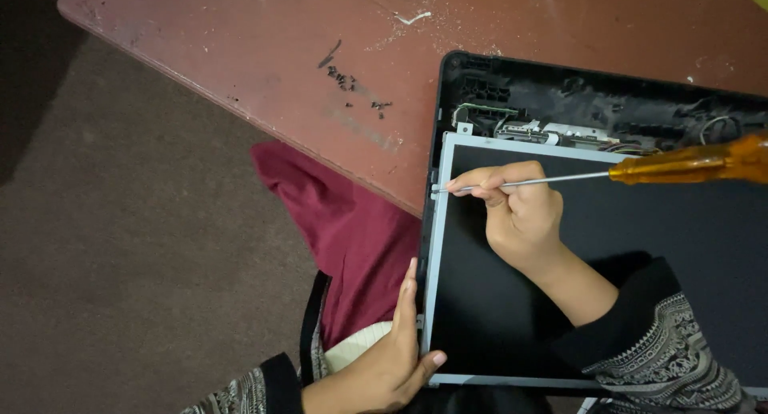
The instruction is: The person uses a screwdriver to remove screws from the frame of a flat-screen monitor. After removing all visible screws, they lift the screen panel away from the monitor's base, exposing the internal components.
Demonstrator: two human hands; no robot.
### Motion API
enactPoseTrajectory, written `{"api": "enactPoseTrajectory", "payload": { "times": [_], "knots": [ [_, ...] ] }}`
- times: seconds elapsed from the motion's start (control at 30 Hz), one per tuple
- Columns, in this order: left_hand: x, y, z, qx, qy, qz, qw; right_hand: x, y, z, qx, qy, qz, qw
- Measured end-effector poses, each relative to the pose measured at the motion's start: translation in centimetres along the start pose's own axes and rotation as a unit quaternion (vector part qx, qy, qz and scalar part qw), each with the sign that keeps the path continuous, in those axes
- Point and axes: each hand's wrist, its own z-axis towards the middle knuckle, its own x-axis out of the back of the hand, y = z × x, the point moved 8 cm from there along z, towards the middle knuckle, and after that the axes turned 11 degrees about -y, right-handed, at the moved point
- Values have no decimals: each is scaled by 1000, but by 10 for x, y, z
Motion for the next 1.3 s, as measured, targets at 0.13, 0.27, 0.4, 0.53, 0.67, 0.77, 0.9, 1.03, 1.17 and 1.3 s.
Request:
{"api": "enactPoseTrajectory", "payload": {
  "times": [0.13, 0.27, 0.4, 0.53, 0.67, 0.77, 0.9, 1.03, 1.17, 1.3],
  "knots": [
    [0, -2, 0, -7, 17, 13, 1000, 0, 3, -1, -17, -7, -25, 1000],
    [11, 5, 1, 8, 30, 53, 998, -1, 5, 5, -46, -70, 33, 996],
    [68, 34, 6, -81, 209, 124, 967, -10, -8, 20, -17, -196, -9, 980],
    [137, 110, 42, -116, 292, 266, 911, -17, -18, 32, 20, -290, -102, 951],
    [151, 166, 96, -173, 79, 210, 959, -16, 2, 38, -62, -325, -193, 924],
    [143, 177, 118, -182, 1, 136, 974, -11, 0, 34, -69, -318, -190, 927],
    [142, 190, 122, -244, 162, 188, 937, -15, -3, 35, -77, -316, -166, 931],
    [135, 188, 116, -276, 308, 358, 837, -22, -9, 42, -76, -321, -152, 931],
    [142, 182, 121, -199, 288, 344, 871, -28, -14, 51, -78, -324, -135, 933],
    [137, 166, 118, -193, 151, 320, 915, -20, -17, 51, -89, -321, -115, 936]
  ]
}}
